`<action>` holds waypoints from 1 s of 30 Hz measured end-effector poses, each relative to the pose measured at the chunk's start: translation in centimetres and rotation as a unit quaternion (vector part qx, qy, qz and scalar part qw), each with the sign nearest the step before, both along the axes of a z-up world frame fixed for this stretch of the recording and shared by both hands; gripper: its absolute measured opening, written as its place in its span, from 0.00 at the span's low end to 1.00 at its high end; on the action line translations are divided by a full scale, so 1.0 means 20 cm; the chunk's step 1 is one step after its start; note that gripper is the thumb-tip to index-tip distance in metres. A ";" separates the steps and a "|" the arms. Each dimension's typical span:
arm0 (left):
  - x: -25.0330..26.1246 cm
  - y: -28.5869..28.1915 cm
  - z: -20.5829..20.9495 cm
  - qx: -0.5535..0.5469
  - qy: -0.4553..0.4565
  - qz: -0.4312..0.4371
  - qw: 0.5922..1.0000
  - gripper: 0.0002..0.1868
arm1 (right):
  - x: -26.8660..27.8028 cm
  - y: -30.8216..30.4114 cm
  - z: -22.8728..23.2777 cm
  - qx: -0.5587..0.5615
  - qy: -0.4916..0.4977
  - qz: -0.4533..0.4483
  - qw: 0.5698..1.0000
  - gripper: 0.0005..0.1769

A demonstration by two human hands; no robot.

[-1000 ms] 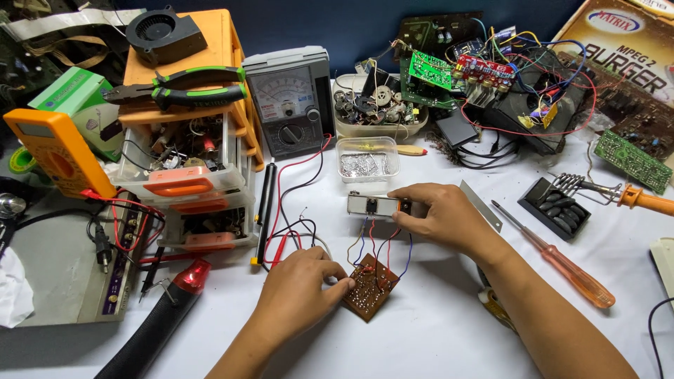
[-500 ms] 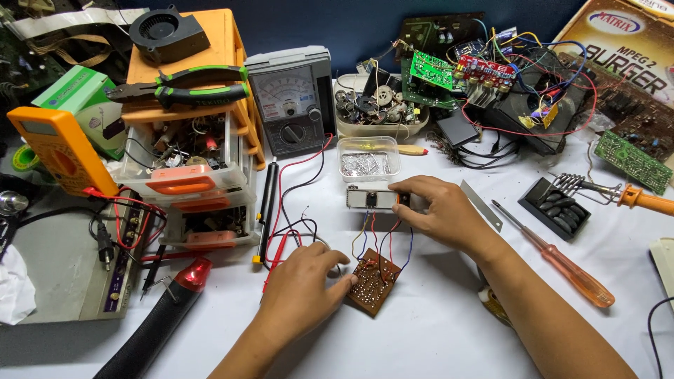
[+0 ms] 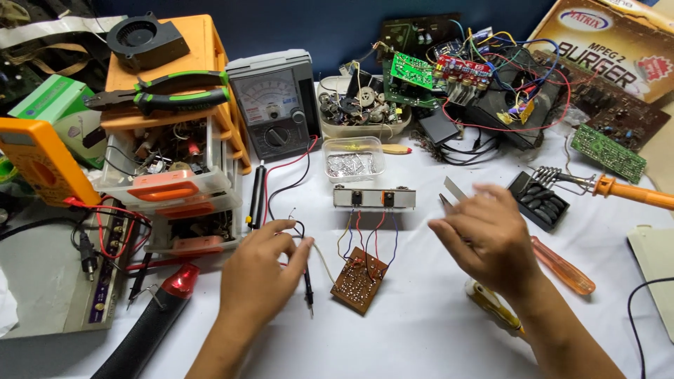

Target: Soldering wires to electronic components on a circuit board at a repair bench.

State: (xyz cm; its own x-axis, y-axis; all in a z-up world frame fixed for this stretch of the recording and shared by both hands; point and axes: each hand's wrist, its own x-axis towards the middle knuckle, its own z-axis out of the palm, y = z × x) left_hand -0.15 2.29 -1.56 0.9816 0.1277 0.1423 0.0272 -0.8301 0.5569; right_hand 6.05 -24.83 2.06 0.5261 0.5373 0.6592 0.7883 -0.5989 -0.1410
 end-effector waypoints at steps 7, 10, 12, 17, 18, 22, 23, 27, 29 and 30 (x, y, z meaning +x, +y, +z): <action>0.00 0.03 0.12 -0.017 -0.009 0.042 0.999 0.21 | -0.25 -0.36 -0.13 0.198 0.301 -0.232 0.904 0.11; 0.00 0.03 0.12 -0.019 -0.008 0.057 0.998 0.18 | -0.23 -0.69 -0.36 0.392 0.246 -0.280 0.841 0.01; -0.01 0.03 0.11 -0.018 -0.023 0.055 0.998 0.15 | -0.19 -0.85 -0.43 0.482 0.183 -0.287 0.807 0.01; -0.01 0.03 0.09 -0.021 -0.048 0.035 0.998 0.10 | -0.06 -0.97 -0.35 0.533 0.292 -0.306 0.733 0.14; 0.00 0.03 0.08 -0.022 -0.049 0.037 0.998 0.10 | -0.01 -1.00 -0.36 0.532 0.292 -0.304 0.734 0.14; 0.00 0.04 0.06 -0.023 -0.045 0.012 0.999 0.11 | 0.13 -1.10 -0.39 0.522 0.290 -0.259 0.759 0.20; 0.01 0.05 0.05 -0.017 -0.046 0.005 0.999 0.12 | 0.16 -1.12 -0.40 0.513 0.289 -0.249 0.769 0.18; 0.01 0.05 0.05 -0.018 -0.028 0.004 0.999 0.12 | 0.28 -1.34 -0.54 0.489 0.286 -0.279 0.775 0.17; 0.02 0.04 0.06 -0.027 -0.005 0.004 1.000 0.12 | 0.39 -1.58 -0.72 0.515 0.273 -0.297 0.756 0.13; 0.02 0.04 0.06 -0.027 -0.004 0.005 1.000 0.12 | 0.43 -1.77 -0.85 0.515 0.275 -0.296 0.756 0.13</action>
State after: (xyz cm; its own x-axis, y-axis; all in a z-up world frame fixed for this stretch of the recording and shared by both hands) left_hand 0.17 3.16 -0.37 0.9790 0.1452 0.1432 0.0306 -0.7988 0.6009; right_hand 14.61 -60.27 -14.96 0.8198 -0.5490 0.1626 0.0784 -0.1738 -0.9817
